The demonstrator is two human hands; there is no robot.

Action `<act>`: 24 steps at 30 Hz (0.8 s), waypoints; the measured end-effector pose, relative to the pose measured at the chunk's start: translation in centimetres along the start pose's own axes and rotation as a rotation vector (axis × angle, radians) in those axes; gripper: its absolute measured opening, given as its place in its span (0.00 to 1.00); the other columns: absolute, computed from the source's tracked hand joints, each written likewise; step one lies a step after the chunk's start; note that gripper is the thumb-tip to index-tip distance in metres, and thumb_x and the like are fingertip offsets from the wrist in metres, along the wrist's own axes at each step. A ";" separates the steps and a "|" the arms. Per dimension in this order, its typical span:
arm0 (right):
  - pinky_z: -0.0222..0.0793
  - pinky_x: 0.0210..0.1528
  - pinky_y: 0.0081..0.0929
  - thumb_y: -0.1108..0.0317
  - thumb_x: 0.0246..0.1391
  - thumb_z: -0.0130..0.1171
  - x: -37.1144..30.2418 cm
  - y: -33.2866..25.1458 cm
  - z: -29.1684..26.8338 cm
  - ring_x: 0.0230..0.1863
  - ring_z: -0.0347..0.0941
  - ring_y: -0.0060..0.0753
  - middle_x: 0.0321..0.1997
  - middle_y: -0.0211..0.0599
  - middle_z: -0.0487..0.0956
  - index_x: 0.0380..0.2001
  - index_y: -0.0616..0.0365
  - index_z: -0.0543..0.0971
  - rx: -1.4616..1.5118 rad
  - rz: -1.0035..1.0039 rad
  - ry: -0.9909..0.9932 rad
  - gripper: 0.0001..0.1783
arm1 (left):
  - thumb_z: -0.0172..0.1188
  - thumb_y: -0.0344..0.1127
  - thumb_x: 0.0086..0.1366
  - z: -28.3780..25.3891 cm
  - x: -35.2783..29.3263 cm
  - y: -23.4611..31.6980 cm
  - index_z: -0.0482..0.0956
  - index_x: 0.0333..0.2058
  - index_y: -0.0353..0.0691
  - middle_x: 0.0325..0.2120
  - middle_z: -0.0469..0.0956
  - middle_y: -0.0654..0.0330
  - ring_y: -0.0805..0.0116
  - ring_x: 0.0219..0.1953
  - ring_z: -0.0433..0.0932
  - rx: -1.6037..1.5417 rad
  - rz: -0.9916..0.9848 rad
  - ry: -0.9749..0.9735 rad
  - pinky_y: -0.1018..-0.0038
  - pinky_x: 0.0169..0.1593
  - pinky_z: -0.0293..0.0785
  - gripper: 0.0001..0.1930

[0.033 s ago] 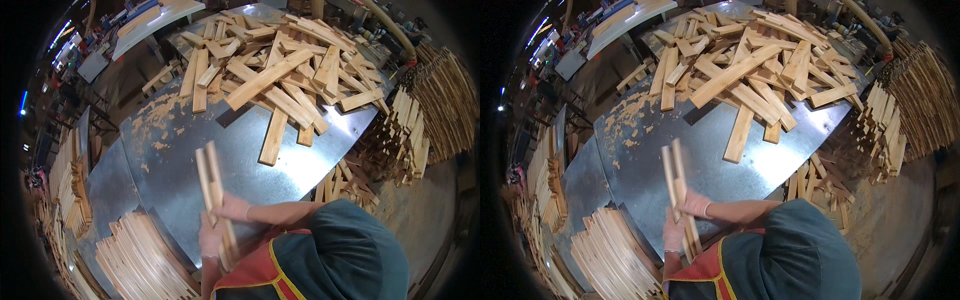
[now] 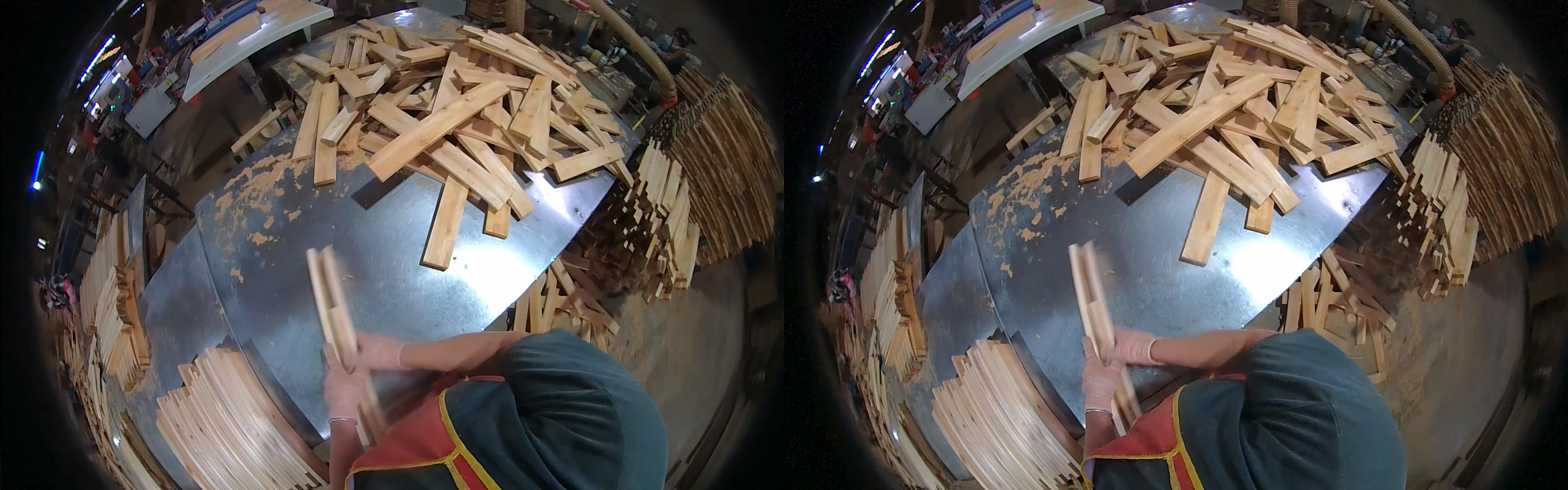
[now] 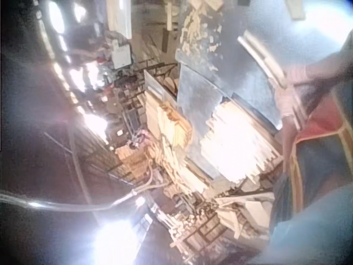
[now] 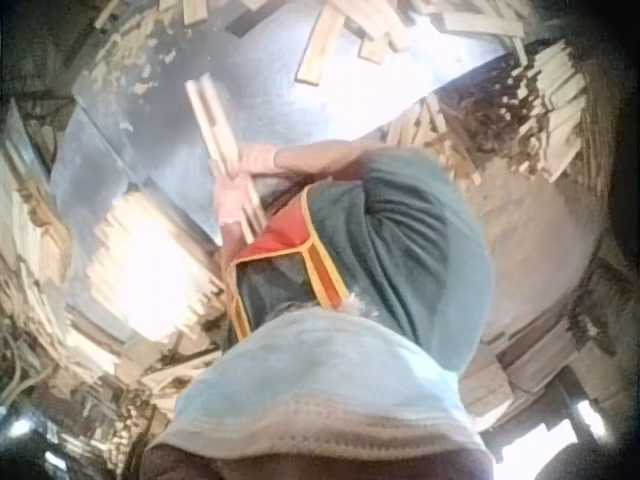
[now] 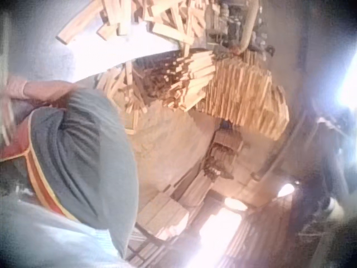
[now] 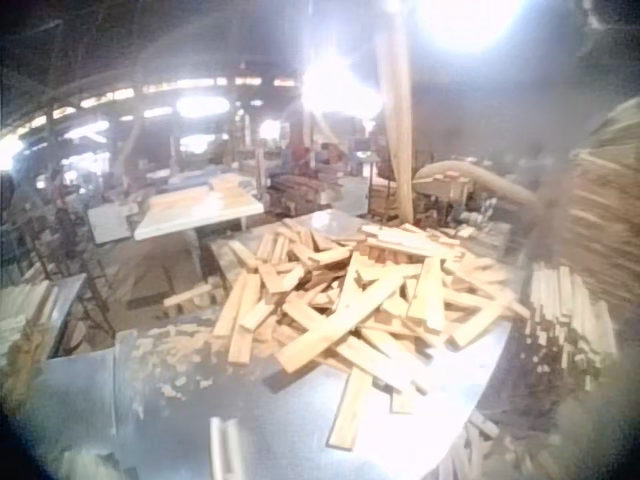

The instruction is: The person picks up individual wooden planks from a large pile on a metal table and places them into a neat stack. The person repeatedly reaches for planks, aligns them, and adds them to the growing stack on the left side of the table.

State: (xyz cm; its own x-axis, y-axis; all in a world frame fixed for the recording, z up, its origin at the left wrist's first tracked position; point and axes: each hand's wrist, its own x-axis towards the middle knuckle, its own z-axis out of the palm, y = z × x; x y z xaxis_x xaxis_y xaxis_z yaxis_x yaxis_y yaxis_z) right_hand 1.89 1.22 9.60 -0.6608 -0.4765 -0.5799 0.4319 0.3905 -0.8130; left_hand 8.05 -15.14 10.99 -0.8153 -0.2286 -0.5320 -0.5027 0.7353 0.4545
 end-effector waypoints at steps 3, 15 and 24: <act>0.75 0.58 0.41 0.46 0.56 0.62 2.7 5.1 4.6 0.55 0.81 0.52 0.55 0.60 0.83 0.62 0.69 0.73 -0.199 -0.127 -0.037 0.41 | 0.66 0.41 0.63 1.2 -0.8 -1.6 0.55 0.77 0.47 0.66 0.71 0.39 0.37 0.62 0.76 0.129 0.088 0.196 0.52 0.63 0.76 0.46; 0.80 0.43 0.27 0.55 0.65 0.64 -2.8 13.7 -26.6 0.33 0.79 0.27 0.38 0.33 0.83 0.64 0.61 0.76 0.373 0.018 0.709 0.30 | 0.65 0.44 0.63 -2.5 -5.1 -15.5 0.55 0.77 0.54 0.76 0.59 0.54 0.50 0.76 0.61 0.696 -0.452 0.652 0.54 0.73 0.61 0.45; 0.73 0.63 0.40 0.41 0.54 0.73 -13.5 15.0 -63.6 0.62 0.78 0.49 0.62 0.61 0.79 0.69 0.72 0.69 0.216 -0.051 1.523 0.53 | 0.75 0.49 0.56 -0.3 11.4 9.2 0.62 0.75 0.41 0.72 0.63 0.41 0.41 0.74 0.60 0.577 0.351 0.659 0.48 0.75 0.57 0.51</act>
State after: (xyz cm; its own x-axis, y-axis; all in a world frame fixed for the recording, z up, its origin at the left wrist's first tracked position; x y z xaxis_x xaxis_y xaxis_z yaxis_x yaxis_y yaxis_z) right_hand -21.74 63.58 8.58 -0.6000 0.7978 -0.0601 0.3788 0.2171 -0.8996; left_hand -5.93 -11.20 9.31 -0.9800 -0.1192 0.1593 -0.1217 0.9925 -0.0060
